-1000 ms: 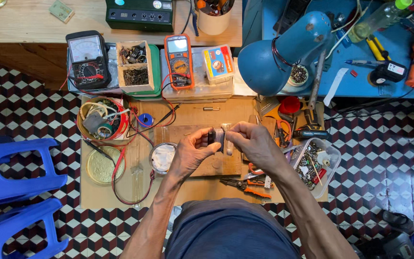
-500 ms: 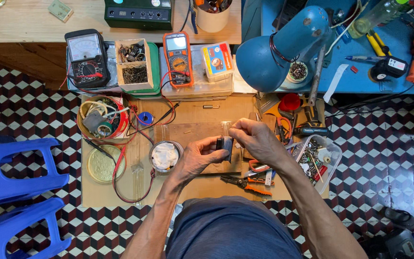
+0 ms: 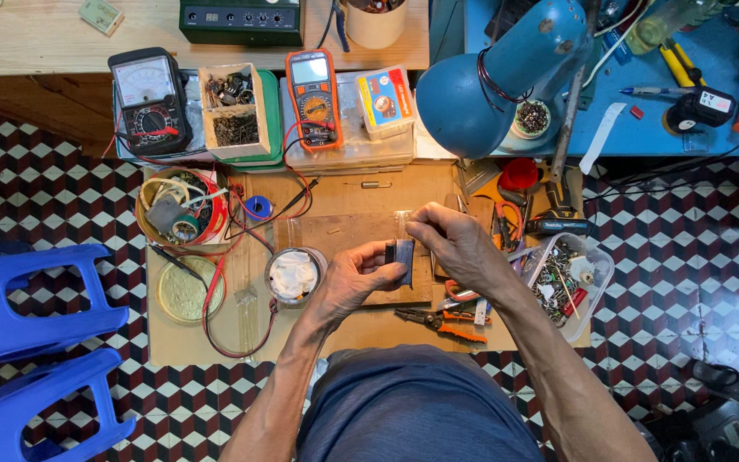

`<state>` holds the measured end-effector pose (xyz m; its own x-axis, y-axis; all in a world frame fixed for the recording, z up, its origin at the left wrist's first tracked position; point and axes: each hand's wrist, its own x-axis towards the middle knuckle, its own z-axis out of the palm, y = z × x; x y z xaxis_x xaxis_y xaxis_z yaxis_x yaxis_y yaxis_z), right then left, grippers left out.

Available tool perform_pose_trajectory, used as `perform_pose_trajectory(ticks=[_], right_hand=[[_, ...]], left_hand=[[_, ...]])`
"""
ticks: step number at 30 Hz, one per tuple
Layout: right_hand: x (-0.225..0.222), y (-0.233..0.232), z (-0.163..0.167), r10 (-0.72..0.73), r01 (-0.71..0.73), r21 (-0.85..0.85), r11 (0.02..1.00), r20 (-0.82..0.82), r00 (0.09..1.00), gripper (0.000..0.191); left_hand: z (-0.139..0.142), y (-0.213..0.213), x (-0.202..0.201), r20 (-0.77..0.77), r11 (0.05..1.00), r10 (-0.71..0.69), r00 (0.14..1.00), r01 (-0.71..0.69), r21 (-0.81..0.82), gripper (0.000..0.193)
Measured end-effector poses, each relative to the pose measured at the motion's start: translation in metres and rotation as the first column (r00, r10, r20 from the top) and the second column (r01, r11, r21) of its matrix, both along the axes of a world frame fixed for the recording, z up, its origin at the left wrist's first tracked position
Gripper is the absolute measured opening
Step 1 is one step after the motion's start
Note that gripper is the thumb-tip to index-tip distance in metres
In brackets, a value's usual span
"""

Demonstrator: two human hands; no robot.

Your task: The person winds thin wire around a small rectangular core held in the left hand, using the right hand to guide and tighten the turns. The person repeatedly adjusts the coil and continues winding throughout the clip.

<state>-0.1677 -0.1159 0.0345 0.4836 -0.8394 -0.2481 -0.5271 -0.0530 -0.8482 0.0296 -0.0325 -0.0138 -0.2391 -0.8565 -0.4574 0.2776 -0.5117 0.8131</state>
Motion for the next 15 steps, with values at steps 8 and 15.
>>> perform_pose_trajectory(ticks=[8, 15], right_hand=[[0.0, -0.0022, 0.0005, -0.014, 0.015, 0.027, 1.0, -0.032, 0.999, 0.023], [0.0005, -0.0048, -0.0016, -0.015, 0.015, 0.016, 1.0, -0.009, 1.0, 0.023]], left_hand=[[0.0011, -0.0013, -0.0022, -0.003, 1.0, -0.007, 1.0, 0.007, 0.001, 0.052], [0.006, -0.004, -0.002, 0.032, 1.0, -0.011, 0.999, 0.011, 0.0, 0.055]])
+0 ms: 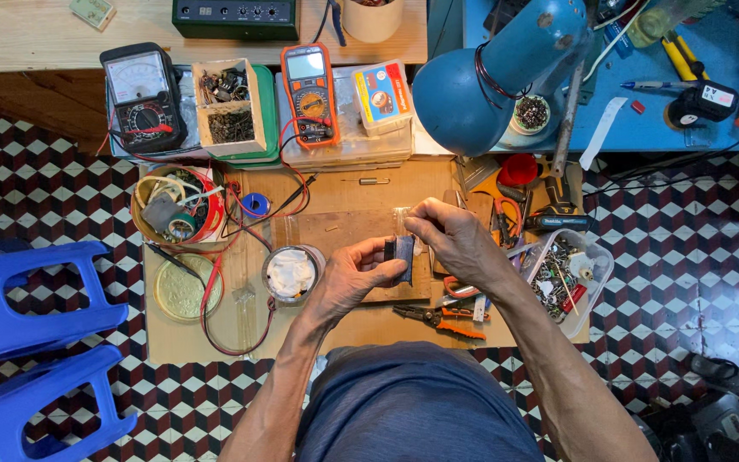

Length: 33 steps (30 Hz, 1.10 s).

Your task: The person winds thin wire around a small rectangular core held in the left hand, using the right hand to guide and tighten the turns. The person repeatedly adjusts the coil and continues winding throughout the clip.

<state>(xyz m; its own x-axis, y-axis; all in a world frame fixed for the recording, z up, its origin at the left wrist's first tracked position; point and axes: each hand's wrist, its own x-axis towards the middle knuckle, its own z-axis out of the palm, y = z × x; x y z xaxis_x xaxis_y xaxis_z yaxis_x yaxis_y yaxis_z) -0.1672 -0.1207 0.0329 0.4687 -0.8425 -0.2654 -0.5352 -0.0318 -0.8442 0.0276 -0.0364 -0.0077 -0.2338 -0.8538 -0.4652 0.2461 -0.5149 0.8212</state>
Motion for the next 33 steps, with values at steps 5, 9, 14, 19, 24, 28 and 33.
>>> perform_pose_trajectory(ticks=[5, 9, 14, 19, 24, 28, 33], right_hand=[[-0.003, -0.002, -0.008, 0.011, -0.013, 0.066, 0.998, 0.031, 0.999, 0.023], [-0.009, -0.006, -0.018, 0.021, -0.032, 0.089, 0.995, 0.117, 0.993, 0.025], [-0.015, -0.007, -0.035, -0.03, -0.011, 0.214, 0.977, 0.184, 0.982, 0.025], [-0.017, -0.001, -0.053, -0.075, -0.039, 0.327, 0.944, 0.328, 0.942, 0.025], [-0.017, 0.007, -0.069, -0.209, 0.034, 0.491, 0.871, 0.307, 0.929, 0.021], [-0.011, 0.017, -0.081, -0.273, 0.079, 0.542, 0.837, 0.288, 0.918, 0.021], [0.0, 0.038, -0.088, -0.325, 0.103, 0.523, 0.846, 0.351, 0.878, 0.022]], left_hand=[[0.007, 0.0, 0.001, 0.017, 1.0, -0.015, 1.0, 0.015, -0.002, 0.057], [0.013, 0.0, 0.002, 0.038, 0.999, -0.046, 0.998, 0.047, -0.023, 0.056], [0.013, 0.002, -0.001, 0.103, 0.998, -0.06, 0.993, 0.062, -0.019, 0.054], [0.01, 0.006, -0.003, 0.123, 0.997, -0.052, 0.991, 0.059, -0.053, 0.054], [0.008, 0.011, -0.003, 0.279, 0.999, -0.032, 0.96, 0.043, -0.034, 0.056], [0.004, 0.015, -0.007, 0.142, 0.988, 0.08, 0.987, -0.059, -0.145, 0.053], [-0.001, 0.016, -0.006, 0.199, 0.988, 0.123, 0.972, -0.101, -0.121, 0.051]])
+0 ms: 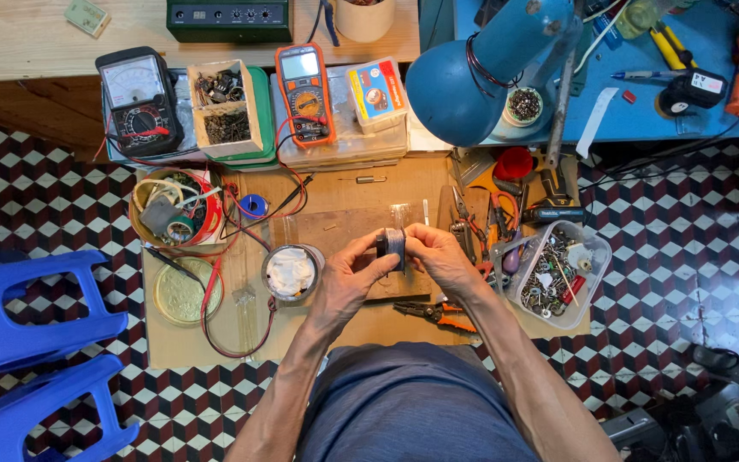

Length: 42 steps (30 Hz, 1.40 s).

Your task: The person winds thin wire around a small rectangular core held in the left hand, using the right hand to guide and tighten the turns. The person repeatedly adjusts the coil and continues winding throughout the clip.

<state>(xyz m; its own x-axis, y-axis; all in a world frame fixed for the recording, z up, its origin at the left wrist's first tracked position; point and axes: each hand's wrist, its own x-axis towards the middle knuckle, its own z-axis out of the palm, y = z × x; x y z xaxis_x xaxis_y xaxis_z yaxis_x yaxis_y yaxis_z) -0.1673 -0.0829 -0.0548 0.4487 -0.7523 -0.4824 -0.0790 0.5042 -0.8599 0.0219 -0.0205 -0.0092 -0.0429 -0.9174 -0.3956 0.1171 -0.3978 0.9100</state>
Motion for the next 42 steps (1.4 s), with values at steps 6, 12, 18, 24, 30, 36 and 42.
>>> perform_pose_trajectory(ticks=[6, 12, 18, 24, 30, 36, 42], right_hand=[[0.008, 0.005, -0.011, -0.048, 0.048, -0.008, 0.999, 0.061, 0.997, 0.023], [0.014, 0.016, -0.014, -0.09, 0.089, 0.023, 0.996, 0.066, 0.994, 0.023], [0.013, 0.02, -0.015, -0.094, 0.091, -0.041, 0.995, -0.067, 0.993, 0.026], [0.004, 0.017, -0.014, -0.079, 0.078, -0.052, 0.996, -0.019, 0.997, 0.025], [-0.013, 0.034, -0.03, -0.285, 0.16, -0.298, 0.941, -0.44, 0.852, 0.034], [0.005, 0.042, -0.044, -0.26, -0.043, -0.448, 0.893, -0.591, 0.764, 0.078], [0.028, 0.033, -0.045, -0.16, -0.326, -0.483, 0.813, -0.723, 0.672, 0.088]], left_hand=[[-0.022, -0.003, 0.0, -0.204, 1.0, -0.015, 0.979, 0.019, 0.018, 0.048], [-0.05, -0.01, -0.002, -0.447, 0.996, 0.077, 0.891, -0.047, 0.077, 0.041], [-0.062, -0.02, -0.004, -0.334, 0.999, 0.043, 0.942, -0.051, -0.016, 0.039], [-0.061, -0.021, -0.016, -0.291, 0.989, 0.15, 0.945, -0.14, 0.057, 0.04], [-0.066, -0.029, -0.019, -0.373, 0.983, 0.184, 0.909, -0.166, 0.081, 0.037], [-0.065, -0.034, -0.013, -0.379, 0.98, 0.196, 0.904, -0.163, 0.118, 0.035], [-0.068, -0.029, -0.003, -0.357, 0.968, 0.243, 0.902, -0.205, 0.141, 0.033]])
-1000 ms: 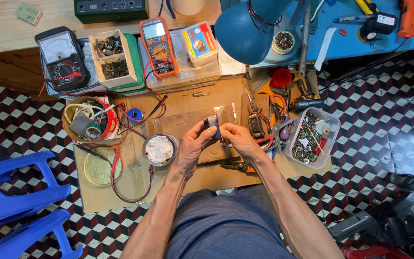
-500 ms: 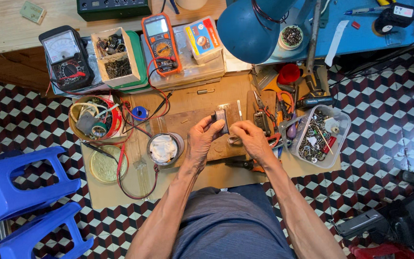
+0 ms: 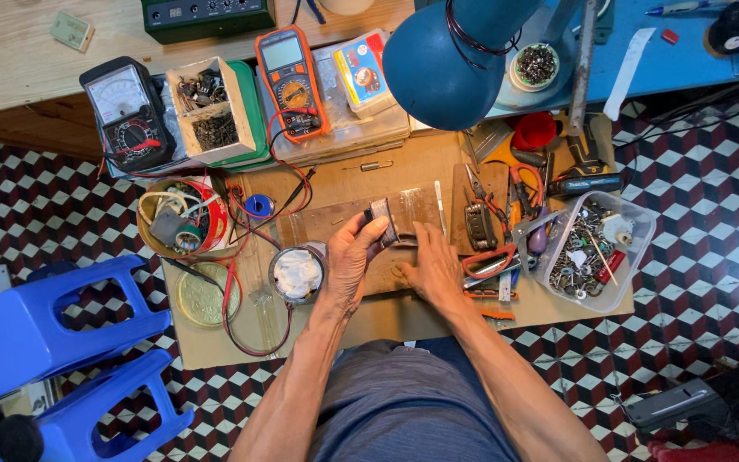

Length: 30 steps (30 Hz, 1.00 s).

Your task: The person winds thin wire around a small rectangular core held in the left hand, using the right hand to guide and tighten the turns. The person repeatedly adjusts the coil and continues winding throughout the clip.

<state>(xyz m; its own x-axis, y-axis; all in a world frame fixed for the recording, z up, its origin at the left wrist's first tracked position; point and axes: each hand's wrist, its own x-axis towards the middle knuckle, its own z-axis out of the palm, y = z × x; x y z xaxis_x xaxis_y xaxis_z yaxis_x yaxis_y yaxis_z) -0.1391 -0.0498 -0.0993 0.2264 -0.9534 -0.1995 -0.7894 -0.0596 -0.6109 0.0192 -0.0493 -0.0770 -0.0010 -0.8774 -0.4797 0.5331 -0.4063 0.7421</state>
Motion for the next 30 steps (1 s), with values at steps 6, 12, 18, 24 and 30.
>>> perform_pose_trajectory(ticks=[6, 12, 18, 24, 30], right_hand=[[0.005, -0.008, -0.011, 0.05, -0.055, -0.137, 0.989, -0.045, 0.998, 0.057], [-0.001, -0.017, -0.024, 0.063, -0.063, -0.184, 0.981, -0.003, 0.998, 0.03], [-0.01, -0.013, -0.025, 0.07, -0.061, -0.167, 0.984, 0.048, 0.996, 0.023], [-0.012, -0.013, -0.025, -0.015, 0.024, -0.098, 0.995, 0.09, 0.996, 0.025], [-0.01, -0.017, -0.027, -0.004, 0.004, -0.021, 1.0, 0.002, 1.0, 0.026]], left_hand=[[0.006, 0.005, 0.012, -0.002, 1.0, 0.017, 1.0, -0.017, 0.017, 0.032], [0.01, 0.004, 0.015, 0.044, 0.997, 0.035, 0.998, -0.038, 0.061, 0.033], [0.018, 0.002, 0.014, 0.118, 0.999, 0.043, 0.992, -0.041, -0.021, 0.033], [0.02, 0.002, 0.011, 0.137, 0.998, 0.067, 0.988, -0.065, -0.018, 0.034], [0.02, 0.006, 0.01, 0.2, 0.998, 0.036, 0.979, -0.023, -0.066, 0.037]])
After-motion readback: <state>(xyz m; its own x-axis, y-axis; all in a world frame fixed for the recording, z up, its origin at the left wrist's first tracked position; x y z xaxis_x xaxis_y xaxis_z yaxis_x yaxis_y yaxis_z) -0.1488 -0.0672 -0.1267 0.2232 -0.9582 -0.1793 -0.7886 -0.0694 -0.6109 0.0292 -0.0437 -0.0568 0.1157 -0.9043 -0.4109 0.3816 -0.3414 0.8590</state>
